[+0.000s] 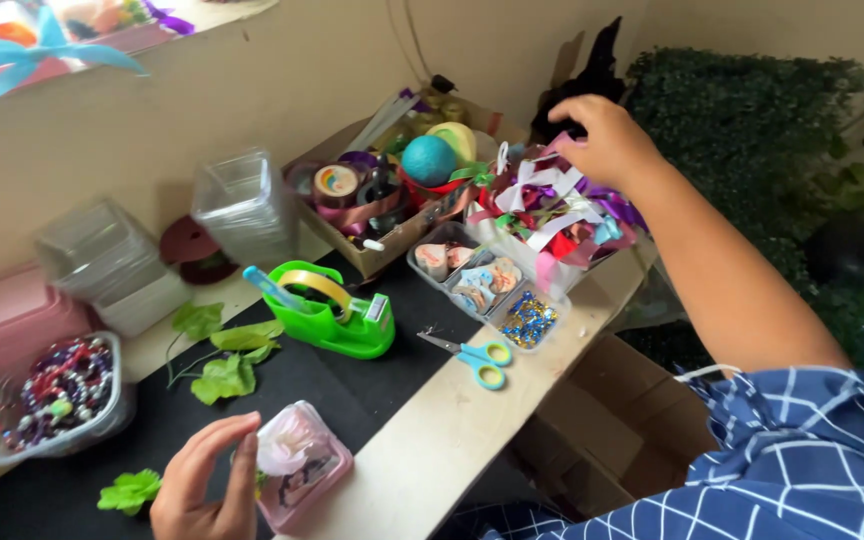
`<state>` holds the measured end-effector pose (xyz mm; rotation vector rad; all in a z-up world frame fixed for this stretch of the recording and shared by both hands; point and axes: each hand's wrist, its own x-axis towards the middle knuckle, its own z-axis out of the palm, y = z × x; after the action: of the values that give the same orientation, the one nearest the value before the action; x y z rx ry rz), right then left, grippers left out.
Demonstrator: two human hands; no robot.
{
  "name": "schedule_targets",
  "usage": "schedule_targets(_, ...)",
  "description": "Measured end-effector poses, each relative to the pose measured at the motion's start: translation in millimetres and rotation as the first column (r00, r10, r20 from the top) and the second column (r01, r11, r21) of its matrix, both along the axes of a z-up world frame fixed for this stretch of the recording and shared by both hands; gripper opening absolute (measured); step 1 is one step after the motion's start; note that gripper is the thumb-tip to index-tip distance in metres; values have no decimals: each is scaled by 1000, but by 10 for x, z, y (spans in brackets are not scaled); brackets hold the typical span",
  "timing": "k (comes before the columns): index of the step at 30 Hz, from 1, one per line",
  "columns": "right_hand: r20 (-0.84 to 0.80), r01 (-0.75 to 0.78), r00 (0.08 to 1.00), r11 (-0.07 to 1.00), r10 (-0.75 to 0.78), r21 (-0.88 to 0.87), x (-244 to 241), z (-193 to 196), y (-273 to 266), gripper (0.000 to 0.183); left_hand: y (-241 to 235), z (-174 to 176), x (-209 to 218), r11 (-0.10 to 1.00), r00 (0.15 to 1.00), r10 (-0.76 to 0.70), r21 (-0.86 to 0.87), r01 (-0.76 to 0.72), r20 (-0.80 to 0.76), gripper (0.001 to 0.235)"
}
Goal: Assembling and decorating small gift boxes with artificial flowers and ribbons.
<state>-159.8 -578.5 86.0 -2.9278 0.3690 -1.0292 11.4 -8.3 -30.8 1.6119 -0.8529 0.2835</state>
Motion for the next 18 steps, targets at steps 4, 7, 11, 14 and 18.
schedule_targets(4, -164, 40, 986, 993, -22, 110, -333, 40, 266, 26, -24, -109, 52, 999, 999, 29, 27, -30, 37, 14)
schedule_targets(7, -352, 71, 935, 952, 40, 297, -509, 106, 643, 27, -23, -263, 149, 994, 995, 51, 93, -59, 83, 15)
schedule_targets(11, -434, -15, 879, 923, 195, 384, -641, -56, 714, 28, 34, -512, 434, 988, 988, -87, 136, 69, 131, 17)
schedule_targets(14, -365, -77, 912, 952, 188, 296, -742, -136, 560, 23, 62, -613, 493, 977, 979, -161, 163, 139, 125, 19)
schedule_targets(18, -274, -83, 953, 979, 133, 184, -717, -87, 591, 30, 65, -680, 527, 988, 985, -116, 119, 101, 126, 15)
